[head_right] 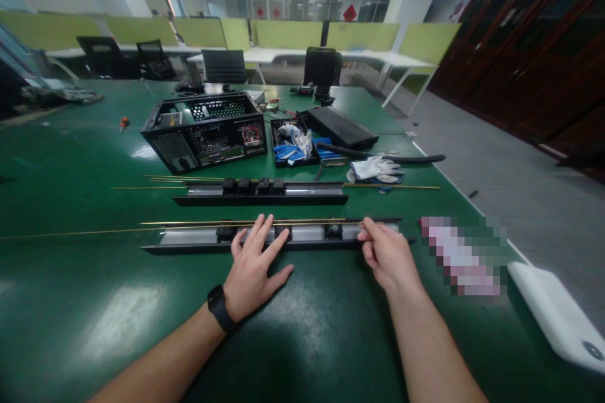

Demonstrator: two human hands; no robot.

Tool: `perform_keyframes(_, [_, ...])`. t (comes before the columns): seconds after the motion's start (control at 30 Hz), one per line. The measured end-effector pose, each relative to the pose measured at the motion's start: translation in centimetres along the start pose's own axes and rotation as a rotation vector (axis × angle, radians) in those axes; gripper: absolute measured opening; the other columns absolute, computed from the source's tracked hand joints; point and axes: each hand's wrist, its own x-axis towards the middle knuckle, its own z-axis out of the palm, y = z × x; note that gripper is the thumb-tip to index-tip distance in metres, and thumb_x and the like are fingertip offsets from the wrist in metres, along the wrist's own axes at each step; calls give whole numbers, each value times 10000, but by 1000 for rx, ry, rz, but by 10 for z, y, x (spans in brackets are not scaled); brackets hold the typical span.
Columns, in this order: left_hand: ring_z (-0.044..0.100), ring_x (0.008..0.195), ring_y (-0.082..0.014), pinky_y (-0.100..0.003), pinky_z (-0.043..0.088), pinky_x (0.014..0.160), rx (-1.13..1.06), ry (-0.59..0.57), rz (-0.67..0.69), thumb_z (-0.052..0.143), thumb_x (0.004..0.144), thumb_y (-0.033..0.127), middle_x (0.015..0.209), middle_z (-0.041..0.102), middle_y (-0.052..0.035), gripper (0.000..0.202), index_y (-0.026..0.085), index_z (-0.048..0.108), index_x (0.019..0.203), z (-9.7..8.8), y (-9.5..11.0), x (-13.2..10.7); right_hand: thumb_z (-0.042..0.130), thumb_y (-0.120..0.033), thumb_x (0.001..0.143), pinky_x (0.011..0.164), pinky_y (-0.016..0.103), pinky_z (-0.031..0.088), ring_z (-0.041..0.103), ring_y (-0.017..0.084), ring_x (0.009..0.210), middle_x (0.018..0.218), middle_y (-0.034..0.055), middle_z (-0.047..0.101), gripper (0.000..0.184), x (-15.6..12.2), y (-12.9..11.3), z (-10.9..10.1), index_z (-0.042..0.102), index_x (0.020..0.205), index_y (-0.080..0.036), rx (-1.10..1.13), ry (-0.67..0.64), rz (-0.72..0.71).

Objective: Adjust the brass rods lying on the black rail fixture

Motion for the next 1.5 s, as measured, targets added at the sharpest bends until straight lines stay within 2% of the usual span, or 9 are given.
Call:
perform_keyframes(0.2, [280,1531,-359,-612,247,1155,-2,-7,-6,674,912,363,1649,311,-179,589,264,516,1470,-1,0,1,774,-306,833,235,142,229,381,42,304,568,-33,566,207,9,-12,-17,649,810,-143,87,205,-10])
perform_keyframes(0.33, [295,1523,-364,-613,254,1150,3,-10,2,676,908,358,1640,326,-189,589,253,521,1466,-1,1,1,813,-420,801,231,148,220,383,49,303,615,-4,620,321,0,-3,-4,675,891,-144,21,43,16])
perform_keyframes(0.43, [291,1526,-360,-614,248,1152,7,-8,-1,669,915,367,1643,322,-184,583,257,520,1467,-1,0,1,846,-433,760,225,146,194,370,48,292,600,-3,618,351,-2,4,3,656,839,-149,-26,-51,17])
perform_keyframes(0.67, [286,1529,-355,-611,241,1160,0,-7,-2,675,913,369,1649,311,-177,593,261,513,1474,-1,0,1,766,-327,847,228,146,217,368,45,300,564,-24,580,219,11,-7,-16,665,811,-137,69,216,-19])
perform_keyframes(0.9, [296,1524,-360,-608,246,1162,2,-10,-1,684,906,365,1646,320,-176,604,255,511,1475,-1,1,1,860,-390,740,223,146,186,367,42,298,603,-4,617,330,-2,4,2,672,813,-130,-20,-59,38])
perform_keyframes(1.1, [257,1543,-338,-607,229,1165,1,-20,-3,654,929,378,1656,295,-172,585,263,501,1482,-1,0,0,799,-315,809,232,138,219,369,38,310,550,-44,556,240,11,-8,-17,634,760,-148,75,201,-10])
perform_keyframes(1.17, [254,1544,-337,-605,230,1168,3,-19,0,652,930,380,1655,300,-171,596,260,490,1491,0,0,0,801,-351,815,227,140,213,365,39,306,563,-40,569,252,9,-9,-16,653,799,-148,70,194,3])
perform_keyframes(1.37, [273,1536,-346,-611,235,1166,10,-12,4,655,929,382,1652,307,-170,595,262,494,1489,0,-1,0,827,-366,783,216,151,191,358,44,295,601,-14,604,287,-1,2,1,664,821,-133,1,-31,40])
perform_keyframes(1.5, [286,1530,-357,-611,244,1165,7,-8,2,669,918,383,1654,303,-170,595,261,508,1478,0,-1,0,723,-271,874,234,141,219,369,41,308,559,-42,551,176,12,-3,-14,635,785,-146,76,155,8])
